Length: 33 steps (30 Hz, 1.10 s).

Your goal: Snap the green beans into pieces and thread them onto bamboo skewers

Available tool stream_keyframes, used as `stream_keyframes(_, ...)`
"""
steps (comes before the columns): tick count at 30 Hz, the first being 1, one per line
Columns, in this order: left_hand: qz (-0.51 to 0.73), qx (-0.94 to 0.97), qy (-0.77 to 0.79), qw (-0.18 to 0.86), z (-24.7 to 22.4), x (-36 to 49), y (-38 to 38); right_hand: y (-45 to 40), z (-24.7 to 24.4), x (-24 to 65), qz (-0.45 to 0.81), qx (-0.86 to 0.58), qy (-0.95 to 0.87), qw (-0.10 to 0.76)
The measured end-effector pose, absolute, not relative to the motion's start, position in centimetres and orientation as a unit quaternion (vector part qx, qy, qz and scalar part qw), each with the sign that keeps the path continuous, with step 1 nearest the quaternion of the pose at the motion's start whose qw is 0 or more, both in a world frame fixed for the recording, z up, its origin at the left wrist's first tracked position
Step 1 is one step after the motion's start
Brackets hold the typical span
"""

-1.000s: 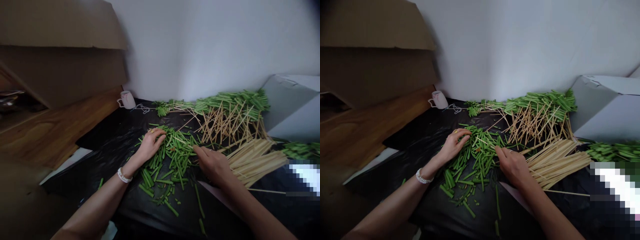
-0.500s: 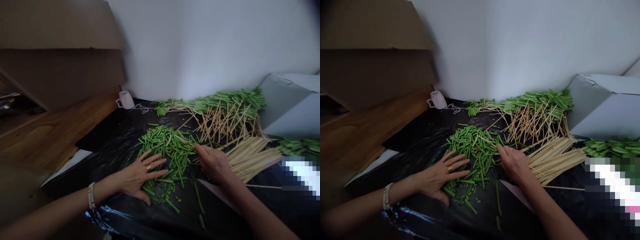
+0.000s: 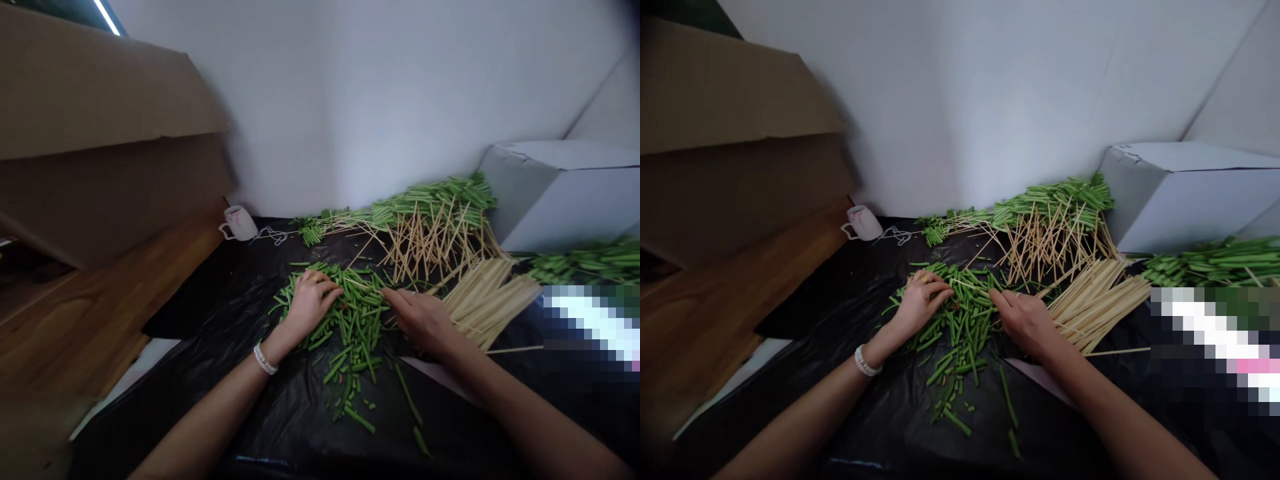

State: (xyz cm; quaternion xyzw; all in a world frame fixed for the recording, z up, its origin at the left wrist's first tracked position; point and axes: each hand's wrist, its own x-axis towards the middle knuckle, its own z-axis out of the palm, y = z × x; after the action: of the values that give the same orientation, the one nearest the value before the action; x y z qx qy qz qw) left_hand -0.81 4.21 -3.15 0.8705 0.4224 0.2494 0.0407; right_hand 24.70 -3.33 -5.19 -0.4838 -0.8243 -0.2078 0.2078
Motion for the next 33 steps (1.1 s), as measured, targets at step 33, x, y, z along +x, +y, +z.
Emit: stream_keyframes(33, 0.465, 0.693, 0.546, 0.069, -3.3, -9.3, 8.9, -2.4, -6.8, 24.7, -0.197, -0.469, -0.826, 0.242)
